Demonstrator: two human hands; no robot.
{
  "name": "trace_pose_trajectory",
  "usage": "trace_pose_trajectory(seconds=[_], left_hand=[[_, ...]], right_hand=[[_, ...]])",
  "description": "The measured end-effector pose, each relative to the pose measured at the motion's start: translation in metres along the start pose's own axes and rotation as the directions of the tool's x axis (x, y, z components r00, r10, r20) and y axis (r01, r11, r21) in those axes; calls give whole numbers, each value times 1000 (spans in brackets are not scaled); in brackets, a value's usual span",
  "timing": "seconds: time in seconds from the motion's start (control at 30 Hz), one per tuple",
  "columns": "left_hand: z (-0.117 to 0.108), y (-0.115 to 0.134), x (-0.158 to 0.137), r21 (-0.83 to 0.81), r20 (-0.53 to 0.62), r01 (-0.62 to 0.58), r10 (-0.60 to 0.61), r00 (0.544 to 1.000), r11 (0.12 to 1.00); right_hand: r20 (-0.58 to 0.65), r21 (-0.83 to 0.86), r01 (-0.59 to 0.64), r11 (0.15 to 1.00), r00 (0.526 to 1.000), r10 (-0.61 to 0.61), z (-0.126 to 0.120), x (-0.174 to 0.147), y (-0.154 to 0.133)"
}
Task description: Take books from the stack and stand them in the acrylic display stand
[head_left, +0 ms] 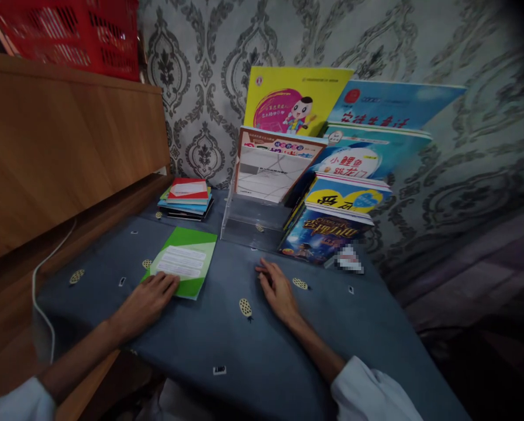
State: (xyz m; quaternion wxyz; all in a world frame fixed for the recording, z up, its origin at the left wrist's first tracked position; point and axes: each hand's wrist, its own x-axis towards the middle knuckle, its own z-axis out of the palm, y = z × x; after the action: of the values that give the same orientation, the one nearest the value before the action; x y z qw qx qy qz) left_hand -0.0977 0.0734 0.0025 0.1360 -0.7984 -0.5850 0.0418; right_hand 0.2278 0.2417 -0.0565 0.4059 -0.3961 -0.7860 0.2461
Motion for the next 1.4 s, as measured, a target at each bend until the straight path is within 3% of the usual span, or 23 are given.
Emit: trace_pose_trajectory(seconds=[0.23,0.37,0.5,0.6,0.67,0.73,0.8,0.87,0.97,1.1,1.23,1.4], left_hand=[[4,35,-15,-43,-136,-203,196,971,978],[-11,65,-10,-85,-201,-319,297,933,944],[-21,112,8,-95,-319,-389,342,884,916],[-22,149,22,-98,-389,-401,335,858,911],[-22,168,28,-102,-402,-403,333,853,909],[-21,179,31,-108,-392,-409,339,855,906],[-20,184,31,-120,-372,-412,343,862,903],[-18,184,29,-135,-349,-408,342,872,903],[-16,183,26,-143,-326,-393,332,885,908],[-16,183,26,-150,-336,-389,323,885,909],[-15,184,27,-155,-312,-393,333,890,906],[-15,182,29,-217,-292,-411,343,893,885]], right_hand=[[64,-22,9,1000,998,-7,-9,2,-17],[110,-61,114,992,988,-107,-14,2,-28],[208,-81,238,968,954,-218,-17,-1,-44],[353,-32,325,945,888,-294,-13,-5,-64],[477,-1,371,929,816,-326,-6,-7,-78],[582,2,407,913,742,-332,4,-7,-86],[636,-19,426,904,703,-318,14,-4,-87],[640,-58,424,904,710,-292,22,4,-80],[593,-152,387,910,772,-229,24,19,-60],[508,-304,287,908,856,-100,4,29,-30],[432,-371,199,907,902,-21,-28,12,-5],[331,-379,153,913,944,-20,-54,-28,8]])
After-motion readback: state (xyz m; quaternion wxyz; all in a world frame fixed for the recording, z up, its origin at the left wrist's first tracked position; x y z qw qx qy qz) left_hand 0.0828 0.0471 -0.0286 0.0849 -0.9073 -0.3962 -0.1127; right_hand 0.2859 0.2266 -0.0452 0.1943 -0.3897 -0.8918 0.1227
